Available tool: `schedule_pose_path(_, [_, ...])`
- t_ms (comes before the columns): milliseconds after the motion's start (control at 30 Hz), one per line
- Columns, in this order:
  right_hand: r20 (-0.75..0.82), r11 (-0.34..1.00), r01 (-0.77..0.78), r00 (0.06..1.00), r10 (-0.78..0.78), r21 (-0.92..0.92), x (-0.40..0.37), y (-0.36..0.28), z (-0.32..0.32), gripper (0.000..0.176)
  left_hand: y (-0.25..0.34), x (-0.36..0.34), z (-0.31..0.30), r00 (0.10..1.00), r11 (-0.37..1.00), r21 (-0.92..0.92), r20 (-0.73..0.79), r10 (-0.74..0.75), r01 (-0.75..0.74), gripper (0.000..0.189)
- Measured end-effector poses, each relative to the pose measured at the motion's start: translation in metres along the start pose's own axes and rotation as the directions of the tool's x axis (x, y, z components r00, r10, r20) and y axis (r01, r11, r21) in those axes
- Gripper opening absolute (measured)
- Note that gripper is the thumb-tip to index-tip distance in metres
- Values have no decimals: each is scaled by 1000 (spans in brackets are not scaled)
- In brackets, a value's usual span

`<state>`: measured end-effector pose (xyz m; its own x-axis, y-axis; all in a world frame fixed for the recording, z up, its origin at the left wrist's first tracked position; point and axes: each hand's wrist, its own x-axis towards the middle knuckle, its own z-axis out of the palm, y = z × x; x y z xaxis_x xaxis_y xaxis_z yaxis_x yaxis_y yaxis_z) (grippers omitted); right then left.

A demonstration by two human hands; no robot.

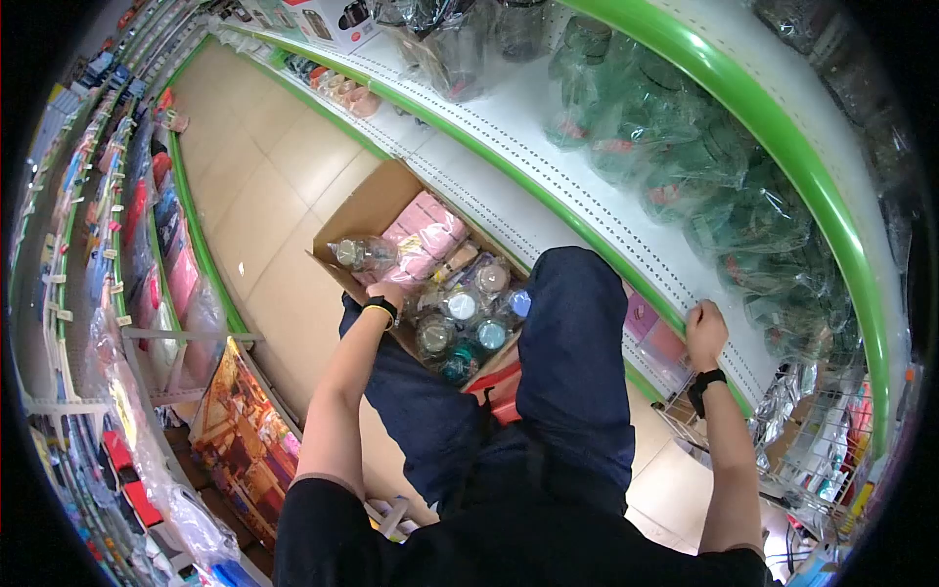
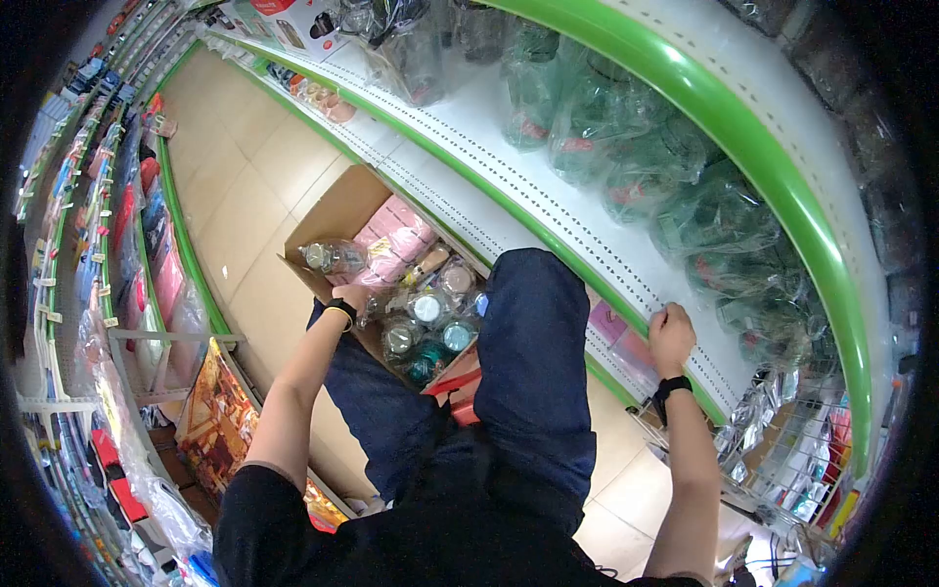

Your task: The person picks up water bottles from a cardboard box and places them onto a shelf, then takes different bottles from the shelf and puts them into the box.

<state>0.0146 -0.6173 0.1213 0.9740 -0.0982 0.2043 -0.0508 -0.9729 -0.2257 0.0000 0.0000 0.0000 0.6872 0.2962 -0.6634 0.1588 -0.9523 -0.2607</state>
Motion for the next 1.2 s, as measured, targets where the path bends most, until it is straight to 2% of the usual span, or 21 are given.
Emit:
schedule_pose_path(67, [-58, 1000, 31, 998, -30, 1, 9, -6, 9, 15, 6, -23, -48, 998, 998, 35, -8, 59, -59, 41])
schedule_pose_path(100, [-51, 1000, 15, 999, -15, 4, -13, -3, -4, 15, 3, -54, -49, 998, 997, 50, -1, 64, -64, 41])
schedule_pose_path(167, [-23, 999, -30, 999, 31, 40, -15, -5, -6, 14, 2, -66, -88, 959, 984, 38, -218, 179, -175, 42])
schedule_pose_path(200, [-59, 999, 9, 998, -6, 50, -8, -3, -6, 14, 8, -77, -118, 871, 974, -5, -449, 202, -228, 48])
schedule_pose_path(233, [-87, 998, 37, 996, -32, 54, -9, -2, -7, 13, 12, -93, -148, 734, 953, -25, -643, 217, -303, 56])
schedule_pose_path(300, [-53, 997, -7, 999, 11, 83, -9, -5, -10, 15, 18, -122, -221, 480, 924, 34, -847, 229, -381, 65])
schedule_pose_path(333, [-76, 997, -4, 997, 11, 83, -9, -3, -6, 15, 28, -154, -262, 287, 900, 82, -932, 222, -429, 63])
schedule_pose_path(367, [-89, 997, 6, 996, 2, 83, -9, -2, -3, 16, 39, -191, -303, 95, 876, 128, -977, 194, -466, 61])
schedule_pose_path(433, [-84, 997, -14, 996, 21, 76, -10, -4, -10, 17, 68, -263, -374, -172, 819, 286, -958, 230, -498, 59])
schedule_pose_path(500, [-69, 997, -22, 997, 27, 72, -10, -5, -12, 17, 104, -310, -428, -312, 716, 383, -920, 238, -583, 56])
schedule_pose_path(567, [-70, 996, -14, 997, 20, 88, -11, -4, -11, 17, 147, -351, -472, -463, 606, 548, -830, 311, -576, 51])
schedule_pose_path(633, [-108, 996, -9, 994, 18, 87, -13, -7, -15, 17, 189, -376, -510, -518, 538, 645, -761, 390, -543, 51])
schedule_pose_path(733, [-66, 993, -15, 998, 23, 114, -12, -5, -14, 18, 247, -394, -566, -582, 478, 725, -686, 437, -495, 55])
schedule_pose_path(800, [-65, 993, -28, 997, 35, 112, -12, -5, -11, 19, 282, -398, -601, -569, 533, 700, -706, 421, -474, 63])
schedule_pose_path(933, [-61, 993, -27, 998, 34, 119, -14, -4, -11, 23, 323, -403, -667, -571, 579, 691, -707, 416, -433, 67])
schedule_pose_path(1000, [-55, 993, -18, 998, 25, 120, -14, -2, -10, 23, 335, -380, -704, -601, 780, 551, -742, 296, -296, 72])
schedule_pose_path(1033, [-32, 992, -8, 999, 12, 125, -13, -2, -9, 24, 339, -373, -716, -616, 780, 554, -732, 291, -290, 72])
schedule_pose_path(1100, [-29, 992, -12, 999, 15, 128, -14, -3, -15, 25, 345, -360, -734, -409, 759, 459, -870, 276, -463, 74])
schedule_pose_path(1133, [-9, 991, -16, 1000, 18, 133, -13, -3, -15, 26, 349, -351, -739, -421, 757, 461, -866, 269, -464, 74])
schedule_pose_path(1200, [-55, 993, 1, 998, 5, 122, -13, -1, -9, 23, 354, -339, -741, -147, 716, 311, -948, 284, -625, 74])
